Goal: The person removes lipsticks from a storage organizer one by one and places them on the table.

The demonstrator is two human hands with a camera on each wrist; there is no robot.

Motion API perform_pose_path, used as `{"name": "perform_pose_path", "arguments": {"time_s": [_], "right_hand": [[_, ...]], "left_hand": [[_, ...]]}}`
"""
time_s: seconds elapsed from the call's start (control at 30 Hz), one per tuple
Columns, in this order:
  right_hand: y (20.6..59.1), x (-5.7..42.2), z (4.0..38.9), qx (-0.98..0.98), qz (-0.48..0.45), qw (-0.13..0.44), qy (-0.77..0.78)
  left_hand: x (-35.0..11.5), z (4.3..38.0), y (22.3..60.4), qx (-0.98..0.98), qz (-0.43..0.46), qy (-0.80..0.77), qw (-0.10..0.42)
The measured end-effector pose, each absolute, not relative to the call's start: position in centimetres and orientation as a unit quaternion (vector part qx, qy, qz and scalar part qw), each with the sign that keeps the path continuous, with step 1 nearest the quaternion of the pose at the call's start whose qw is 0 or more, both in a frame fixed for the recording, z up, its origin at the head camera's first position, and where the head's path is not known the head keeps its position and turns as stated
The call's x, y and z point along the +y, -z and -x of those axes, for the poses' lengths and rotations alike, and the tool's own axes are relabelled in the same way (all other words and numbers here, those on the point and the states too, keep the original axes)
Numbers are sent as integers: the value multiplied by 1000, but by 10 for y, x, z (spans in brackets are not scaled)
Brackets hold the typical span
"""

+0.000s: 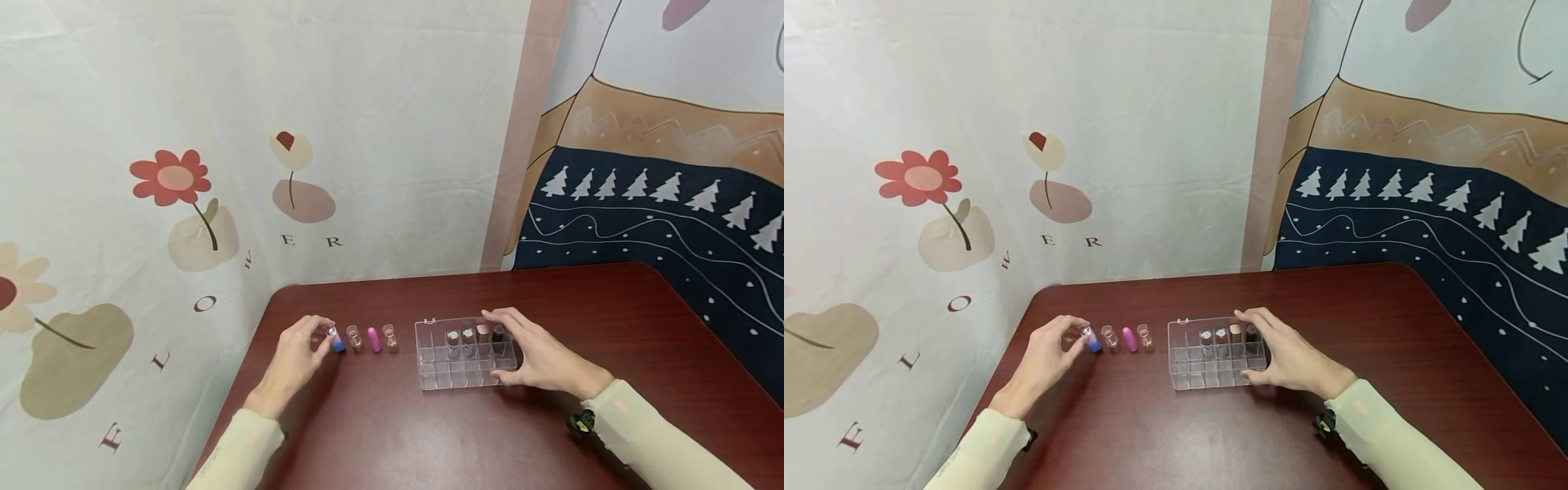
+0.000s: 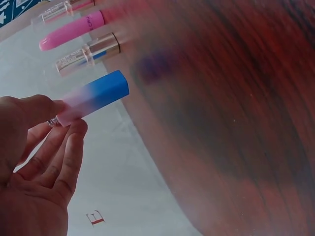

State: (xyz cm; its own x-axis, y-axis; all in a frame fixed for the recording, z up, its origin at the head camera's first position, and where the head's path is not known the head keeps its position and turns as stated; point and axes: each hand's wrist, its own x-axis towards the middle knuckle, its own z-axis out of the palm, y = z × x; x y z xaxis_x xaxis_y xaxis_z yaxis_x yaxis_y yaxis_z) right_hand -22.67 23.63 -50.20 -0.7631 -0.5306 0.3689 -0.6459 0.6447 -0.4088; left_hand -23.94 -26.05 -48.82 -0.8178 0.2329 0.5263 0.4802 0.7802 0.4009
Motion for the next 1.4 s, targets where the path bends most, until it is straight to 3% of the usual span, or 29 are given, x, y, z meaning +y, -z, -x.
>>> {"name": "perform_pose_path", "arguments": {"time_s": [0.67,1.4], "right_hand": [[501,236,227,-902,-325,101,-267],[501,237,227,-901,-328,102,-266]], "left_hand": [[-264,245,492,-920,202,262,211],[-261,238,480,-935,182,207,224]]}}
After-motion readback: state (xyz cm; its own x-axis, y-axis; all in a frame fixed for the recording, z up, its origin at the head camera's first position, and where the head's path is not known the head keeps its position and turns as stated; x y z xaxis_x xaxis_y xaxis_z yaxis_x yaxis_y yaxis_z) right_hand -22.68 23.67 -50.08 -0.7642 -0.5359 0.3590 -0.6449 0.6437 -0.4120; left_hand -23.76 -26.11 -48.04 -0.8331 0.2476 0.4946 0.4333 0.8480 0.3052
